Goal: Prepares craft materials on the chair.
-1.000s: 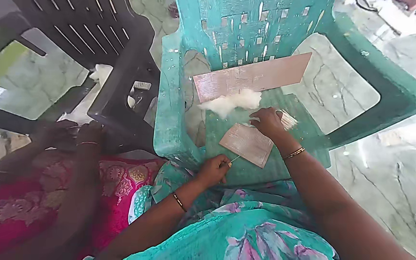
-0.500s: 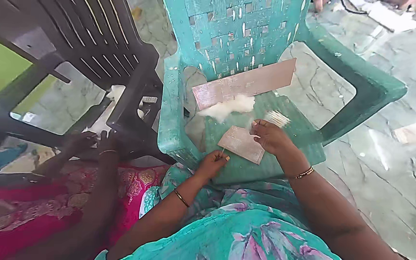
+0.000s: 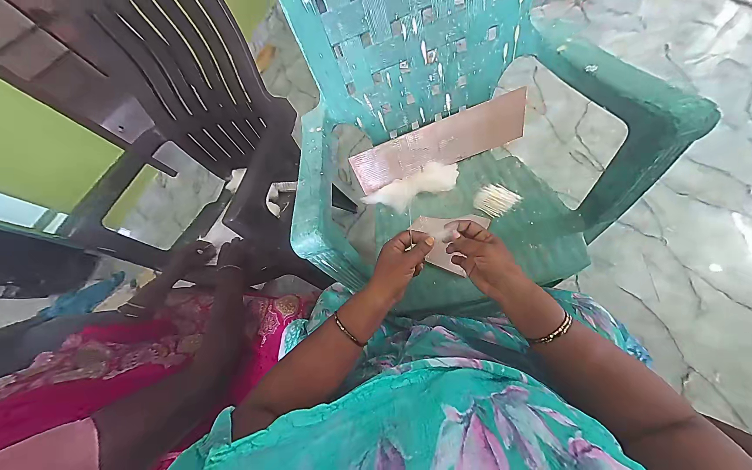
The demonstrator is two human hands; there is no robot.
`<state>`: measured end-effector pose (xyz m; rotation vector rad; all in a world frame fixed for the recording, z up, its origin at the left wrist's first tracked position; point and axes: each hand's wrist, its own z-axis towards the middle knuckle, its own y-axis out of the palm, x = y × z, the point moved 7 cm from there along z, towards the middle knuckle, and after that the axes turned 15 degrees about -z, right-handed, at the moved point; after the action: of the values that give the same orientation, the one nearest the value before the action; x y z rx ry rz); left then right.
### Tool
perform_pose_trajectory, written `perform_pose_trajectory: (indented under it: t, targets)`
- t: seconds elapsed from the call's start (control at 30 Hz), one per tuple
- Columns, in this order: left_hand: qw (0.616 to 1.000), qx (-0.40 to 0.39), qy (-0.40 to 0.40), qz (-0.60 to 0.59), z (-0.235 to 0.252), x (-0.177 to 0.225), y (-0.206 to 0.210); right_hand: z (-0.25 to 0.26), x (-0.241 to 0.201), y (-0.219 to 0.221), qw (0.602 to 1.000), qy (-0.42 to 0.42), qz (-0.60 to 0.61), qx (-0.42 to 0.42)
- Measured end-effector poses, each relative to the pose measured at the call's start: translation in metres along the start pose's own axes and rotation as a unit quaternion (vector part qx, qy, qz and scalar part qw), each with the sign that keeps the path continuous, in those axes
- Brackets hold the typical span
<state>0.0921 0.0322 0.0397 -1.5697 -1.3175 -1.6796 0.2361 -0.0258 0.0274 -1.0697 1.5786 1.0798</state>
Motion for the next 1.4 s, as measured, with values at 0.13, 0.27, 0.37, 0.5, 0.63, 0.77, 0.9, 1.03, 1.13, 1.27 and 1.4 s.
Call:
perform_pose_trajectory:
  t: [0.13,0.27,0.37,0.5,0.63,0.77,0.9,1.03,1.13,1.27,1.4]
  targets:
    - [1.000,0.003,-0.004,0.029,0.000,0.003,0.002,0.001,-0.009,-0.009,0.995,-0.053,-0.075,-0.030]
    - [0.999,0.007,-0.011,0.042,0.003,0.001,0.005,0.004,-0.007,-0.010,0.989,-0.074,-0.125,-0.024]
    - [0.998,0.018,-0.015,0.060,0.006,-0.003,0.004,0.011,-0.004,-0.018,0.990,-0.063,-0.129,0.005]
    - [0.997,0.028,-0.021,0.072,0.014,-0.010,0.001,0.028,-0.001,-0.019,0.987,-0.052,-0.152,-0.015]
    - [0.992,0.028,-0.028,0.123,0.022,-0.018,-0.005,0.037,0.006,-0.021,0.970,-0.050,-0.240,0.010]
    - [0.975,0.048,-0.058,0.207,0.036,-0.032,-0.019,0.060,0.018,-0.026,0.923,-0.070,-0.377,0.014]
    - [0.931,0.028,-0.126,0.342,0.039,-0.041,-0.031,0.068,0.029,-0.022,0.871,-0.058,-0.486,0.024]
    - [0.886,-0.006,-0.140,0.441,0.033,-0.042,-0.038,0.064,0.028,-0.020,0.826,-0.049,-0.560,0.051]
    - [0.870,-0.031,-0.129,0.476,0.029,-0.045,-0.041,0.074,0.037,-0.026,0.800,-0.028,-0.595,0.070]
    - [0.894,-0.018,-0.114,0.432,0.029,-0.049,-0.044,0.075,0.036,-0.029,0.791,-0.012,-0.607,0.082]
    - [0.896,-0.015,-0.117,0.428,0.030,-0.045,-0.036,0.076,0.035,-0.035,0.788,-0.020,-0.609,0.094]
